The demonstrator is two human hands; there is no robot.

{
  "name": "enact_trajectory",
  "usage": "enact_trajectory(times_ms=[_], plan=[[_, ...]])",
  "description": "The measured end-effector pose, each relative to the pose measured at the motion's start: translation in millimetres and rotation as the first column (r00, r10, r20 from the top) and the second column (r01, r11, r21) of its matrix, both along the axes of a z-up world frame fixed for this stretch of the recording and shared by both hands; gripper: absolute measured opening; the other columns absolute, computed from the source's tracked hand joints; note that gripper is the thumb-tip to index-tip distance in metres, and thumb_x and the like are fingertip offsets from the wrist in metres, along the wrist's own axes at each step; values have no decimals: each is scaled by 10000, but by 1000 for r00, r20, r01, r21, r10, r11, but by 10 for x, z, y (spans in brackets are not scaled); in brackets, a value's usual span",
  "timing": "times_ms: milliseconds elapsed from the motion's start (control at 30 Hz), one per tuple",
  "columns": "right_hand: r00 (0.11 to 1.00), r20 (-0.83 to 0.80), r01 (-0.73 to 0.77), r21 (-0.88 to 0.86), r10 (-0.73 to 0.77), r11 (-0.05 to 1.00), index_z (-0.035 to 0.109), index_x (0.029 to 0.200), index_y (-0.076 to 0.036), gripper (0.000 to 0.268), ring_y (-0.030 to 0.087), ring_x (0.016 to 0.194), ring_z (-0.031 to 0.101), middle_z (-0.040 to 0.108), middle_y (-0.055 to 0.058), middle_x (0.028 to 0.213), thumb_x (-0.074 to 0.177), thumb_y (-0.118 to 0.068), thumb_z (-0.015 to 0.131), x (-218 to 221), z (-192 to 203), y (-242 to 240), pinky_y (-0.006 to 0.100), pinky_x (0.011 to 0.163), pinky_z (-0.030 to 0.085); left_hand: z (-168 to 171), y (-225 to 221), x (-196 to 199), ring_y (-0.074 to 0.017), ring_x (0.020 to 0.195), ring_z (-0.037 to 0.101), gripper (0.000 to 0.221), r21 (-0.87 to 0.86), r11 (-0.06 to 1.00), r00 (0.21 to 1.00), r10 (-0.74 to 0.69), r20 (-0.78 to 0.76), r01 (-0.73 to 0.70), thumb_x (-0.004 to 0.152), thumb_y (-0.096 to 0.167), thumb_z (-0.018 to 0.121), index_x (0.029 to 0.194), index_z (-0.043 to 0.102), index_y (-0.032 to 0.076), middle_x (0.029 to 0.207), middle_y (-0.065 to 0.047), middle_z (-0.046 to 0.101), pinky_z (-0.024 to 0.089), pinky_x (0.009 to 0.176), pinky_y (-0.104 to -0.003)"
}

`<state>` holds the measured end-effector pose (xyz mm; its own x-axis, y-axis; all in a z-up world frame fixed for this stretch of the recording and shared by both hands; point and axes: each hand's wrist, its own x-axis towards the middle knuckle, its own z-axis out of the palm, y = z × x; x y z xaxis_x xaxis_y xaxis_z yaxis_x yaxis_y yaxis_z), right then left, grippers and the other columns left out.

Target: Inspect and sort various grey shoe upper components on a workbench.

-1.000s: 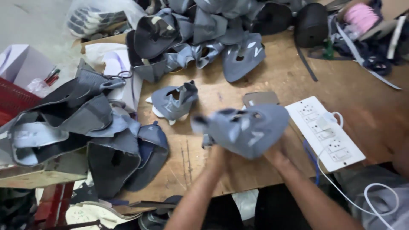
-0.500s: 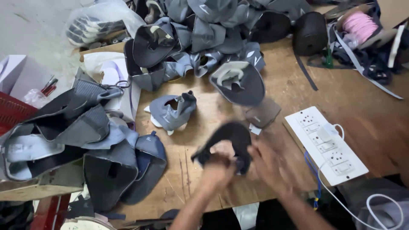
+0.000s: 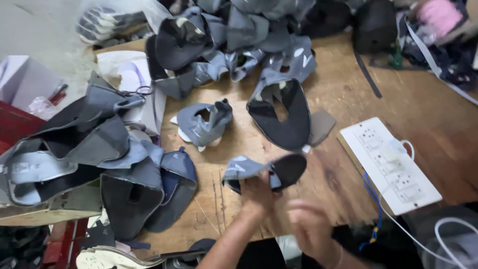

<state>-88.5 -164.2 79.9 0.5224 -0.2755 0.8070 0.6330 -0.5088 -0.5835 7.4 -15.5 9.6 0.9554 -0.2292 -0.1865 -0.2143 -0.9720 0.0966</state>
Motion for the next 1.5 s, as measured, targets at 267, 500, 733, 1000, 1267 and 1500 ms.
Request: enact_trajectory(times_ms=[267,500,733,1000,1267,1500], plan=[[900,-421,-319,-812,-112,489,758,1055,-80,312,286,1156,639,710,94,1136,812,-158,578,918,-815,-288,413,1008,517,3,156,-142,-421,1170,600,667,-374,927,986,62,156,1,881,499,697,1317,598,5,1285,-261,633,450,1017,-504],[825,-550,-455,-783,-129,424,728,1160,-98,359,270,1147,632,672,94,1248,856,-159,546,899,-1294,-193,423,991,512,-108,201,-3,-400,1054,673,401,-287,958,973,88,215,-23,900,276,568,1218,679,58,1205,-209,691,511,926,-516],[879,-471,-432,-734,65,525,643,1244,-70,386,308,1152,599,613,151,1260,884,-171,549,573,-710,37,418,935,514,-484,537,553,-418,965,663,260,-304,941,960,-64,274,150,914,179,512,989,718,40,1041,-224,712,499,870,-525],[966,-258,-203,-788,-13,581,588,1403,-45,561,287,1103,588,585,157,1329,856,-162,538,533,-738,267,399,920,496,-772,678,580,-431,1030,638,332,-278,916,907,-170,385,290,893,237,528,1066,711,20,1101,-244,695,476,912,-528],[940,-319,-170,-746,-121,644,673,1200,-139,369,322,1130,564,587,182,1354,850,-202,579,528,-766,329,409,896,482,-525,595,510,-407,1036,645,323,-184,953,938,-179,298,241,851,234,580,1069,721,41,1097,-221,697,482,924,-521],[852,-514,-411,-545,96,730,646,1208,-96,376,294,1157,593,615,82,1294,843,-182,638,548,-821,315,411,937,522,-698,640,528,-387,1049,658,308,23,957,908,-281,312,288,893,232,570,1092,715,47,1115,-204,699,494,935,-517]])
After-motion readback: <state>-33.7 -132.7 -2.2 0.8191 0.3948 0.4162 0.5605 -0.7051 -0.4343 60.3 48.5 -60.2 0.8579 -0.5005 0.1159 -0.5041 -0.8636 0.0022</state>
